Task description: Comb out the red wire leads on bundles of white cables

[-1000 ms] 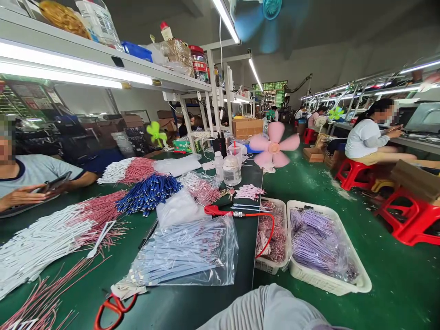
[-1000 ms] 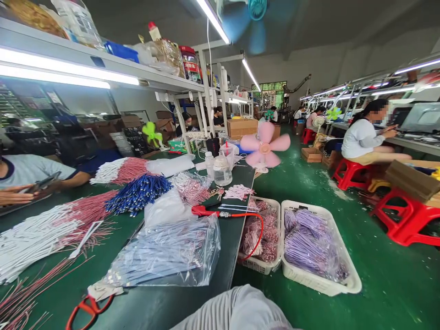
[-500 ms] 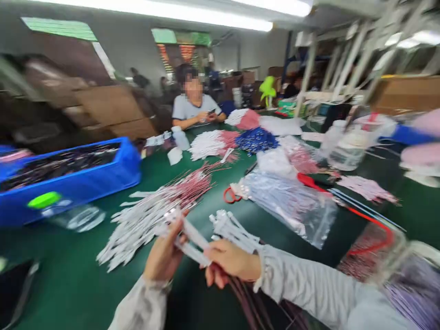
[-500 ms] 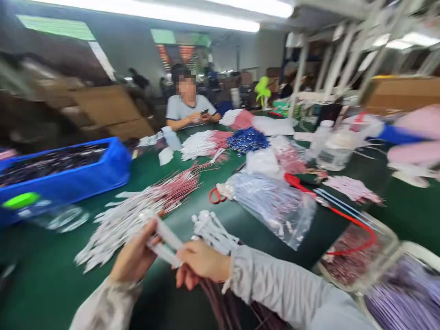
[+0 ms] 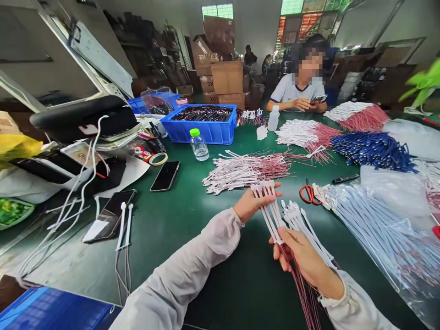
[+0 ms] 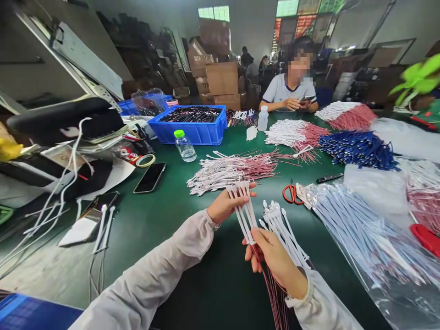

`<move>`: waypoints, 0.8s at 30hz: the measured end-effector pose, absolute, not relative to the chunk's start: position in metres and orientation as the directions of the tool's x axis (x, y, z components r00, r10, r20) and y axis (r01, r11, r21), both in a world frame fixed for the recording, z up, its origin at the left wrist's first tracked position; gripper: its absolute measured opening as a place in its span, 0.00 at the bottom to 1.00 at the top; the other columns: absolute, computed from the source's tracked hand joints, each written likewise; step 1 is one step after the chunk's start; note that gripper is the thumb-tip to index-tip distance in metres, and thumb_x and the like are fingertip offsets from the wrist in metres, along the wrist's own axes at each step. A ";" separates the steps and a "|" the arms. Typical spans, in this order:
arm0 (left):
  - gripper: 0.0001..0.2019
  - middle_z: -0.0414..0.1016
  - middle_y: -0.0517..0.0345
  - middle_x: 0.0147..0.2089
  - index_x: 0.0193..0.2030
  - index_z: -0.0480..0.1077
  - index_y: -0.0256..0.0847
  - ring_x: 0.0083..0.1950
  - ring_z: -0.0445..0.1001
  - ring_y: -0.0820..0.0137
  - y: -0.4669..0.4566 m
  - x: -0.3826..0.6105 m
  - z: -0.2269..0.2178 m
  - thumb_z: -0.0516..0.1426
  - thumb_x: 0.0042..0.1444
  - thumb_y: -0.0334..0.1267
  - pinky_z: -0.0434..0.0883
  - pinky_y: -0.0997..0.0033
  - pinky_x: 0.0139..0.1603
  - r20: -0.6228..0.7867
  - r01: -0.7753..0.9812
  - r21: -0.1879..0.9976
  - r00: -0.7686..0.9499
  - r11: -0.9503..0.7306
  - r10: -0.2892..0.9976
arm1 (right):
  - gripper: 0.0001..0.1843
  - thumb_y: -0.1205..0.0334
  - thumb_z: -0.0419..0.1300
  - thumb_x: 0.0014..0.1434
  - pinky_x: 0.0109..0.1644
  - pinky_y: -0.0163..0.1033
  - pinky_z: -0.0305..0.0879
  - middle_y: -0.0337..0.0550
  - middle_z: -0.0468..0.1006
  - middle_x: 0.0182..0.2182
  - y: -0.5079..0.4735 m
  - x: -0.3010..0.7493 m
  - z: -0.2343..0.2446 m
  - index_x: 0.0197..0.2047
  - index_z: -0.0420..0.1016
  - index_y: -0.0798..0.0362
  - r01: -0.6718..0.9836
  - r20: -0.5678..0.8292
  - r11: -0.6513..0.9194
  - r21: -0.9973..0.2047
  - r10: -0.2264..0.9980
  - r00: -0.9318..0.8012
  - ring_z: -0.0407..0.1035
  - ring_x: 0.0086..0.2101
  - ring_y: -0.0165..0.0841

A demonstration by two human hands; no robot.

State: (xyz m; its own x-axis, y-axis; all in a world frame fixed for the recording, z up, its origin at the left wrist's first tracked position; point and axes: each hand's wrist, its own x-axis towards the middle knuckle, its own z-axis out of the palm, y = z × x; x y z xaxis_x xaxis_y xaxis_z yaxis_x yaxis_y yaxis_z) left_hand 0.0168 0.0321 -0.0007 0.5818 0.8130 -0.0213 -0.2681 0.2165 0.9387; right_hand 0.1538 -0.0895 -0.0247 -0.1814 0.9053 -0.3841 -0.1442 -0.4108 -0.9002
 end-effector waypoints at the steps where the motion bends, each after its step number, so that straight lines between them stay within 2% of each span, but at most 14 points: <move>1: 0.29 0.77 0.48 0.44 0.54 0.71 0.40 0.36 0.71 0.70 0.033 0.016 -0.001 0.66 0.43 0.41 0.60 0.74 0.33 -0.019 -0.270 0.938 0.587 0.218 0.809 | 0.28 0.38 0.55 0.58 0.15 0.29 0.51 0.41 0.74 0.20 -0.090 0.154 -0.024 0.34 0.71 0.58 -0.138 -0.381 -0.405 -0.904 0.908 -0.173 0.64 0.13 0.26; 5: 0.31 0.77 0.44 0.45 0.55 0.70 0.37 0.44 0.73 0.63 0.035 0.016 -0.001 0.67 0.41 0.41 0.62 0.72 0.37 -0.009 -0.301 0.924 0.602 0.237 0.799 | 0.26 0.39 0.54 0.59 0.17 0.31 0.56 0.41 0.74 0.21 -0.092 0.154 -0.022 0.35 0.71 0.57 -0.139 -0.359 -0.379 -0.915 0.921 -0.153 0.66 0.15 0.27; 9: 0.30 0.77 0.44 0.46 0.55 0.70 0.37 0.46 0.73 0.62 0.033 0.016 0.000 0.66 0.43 0.40 0.63 0.72 0.38 0.002 -0.319 0.916 0.608 0.242 0.794 | 0.24 0.41 0.56 0.60 0.18 0.30 0.57 0.41 0.74 0.21 -0.095 0.153 -0.021 0.35 0.72 0.57 -0.167 -0.347 -0.366 -0.915 0.928 -0.133 0.66 0.16 0.27; 11: 0.29 0.78 0.45 0.44 0.55 0.70 0.37 0.43 0.73 0.65 0.032 0.016 -0.001 0.66 0.44 0.41 0.62 0.73 0.36 0.008 -0.338 0.907 0.608 0.250 0.794 | 0.23 0.43 0.56 0.60 0.18 0.30 0.57 0.41 0.74 0.21 -0.095 0.153 -0.021 0.34 0.72 0.58 -0.216 -0.366 -0.395 -0.893 0.917 -0.159 0.65 0.16 0.26; 13: 0.27 0.78 0.46 0.43 0.54 0.71 0.36 0.36 0.71 0.71 0.031 0.016 0.000 0.65 0.46 0.42 0.61 0.75 0.33 0.008 -0.372 0.885 0.614 0.280 0.789 | 0.21 0.46 0.56 0.62 0.17 0.29 0.55 0.41 0.74 0.20 -0.096 0.153 -0.022 0.34 0.73 0.57 -0.302 -0.401 -0.458 -0.836 0.886 -0.233 0.65 0.15 0.26; 17: 0.25 0.77 0.50 0.42 0.54 0.71 0.37 0.23 0.60 0.82 0.029 0.018 0.002 0.62 0.51 0.46 0.58 0.78 0.25 -0.020 -0.461 0.791 0.638 0.402 0.770 | 0.18 0.50 0.55 0.63 0.16 0.27 0.52 0.39 0.72 0.17 -0.096 0.154 -0.022 0.31 0.72 0.57 -0.487 -0.372 -0.562 -0.669 0.820 -0.435 0.63 0.13 0.24; 20: 0.22 0.75 0.54 0.40 0.53 0.71 0.41 0.21 0.57 0.84 0.028 0.018 0.003 0.60 0.53 0.47 0.58 0.79 0.23 -0.030 -0.545 0.687 0.640 0.481 0.768 | 0.16 0.53 0.54 0.65 0.18 0.27 0.54 0.38 0.73 0.18 -0.095 0.154 -0.023 0.32 0.72 0.56 -0.528 -0.258 -0.596 -0.605 0.774 -0.578 0.63 0.15 0.24; 24: 0.19 0.73 0.57 0.37 0.51 0.71 0.44 0.20 0.56 0.84 0.021 0.015 0.006 0.60 0.53 0.44 0.58 0.81 0.21 0.018 -0.585 0.579 0.705 0.567 0.709 | 0.17 0.54 0.55 0.65 0.23 0.31 0.61 0.43 0.74 0.18 -0.098 0.153 -0.028 0.30 0.72 0.57 -0.498 -0.196 -0.618 -0.608 0.724 -0.661 0.68 0.19 0.29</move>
State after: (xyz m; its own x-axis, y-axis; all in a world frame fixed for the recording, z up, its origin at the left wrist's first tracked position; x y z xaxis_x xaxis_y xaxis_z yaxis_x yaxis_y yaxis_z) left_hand 0.0148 0.0214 0.0061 0.7049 0.7091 0.0182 -0.5855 0.5671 0.5793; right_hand 0.1527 -0.0981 -0.0276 -0.6610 0.7244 -0.1957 -0.4978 -0.6185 -0.6080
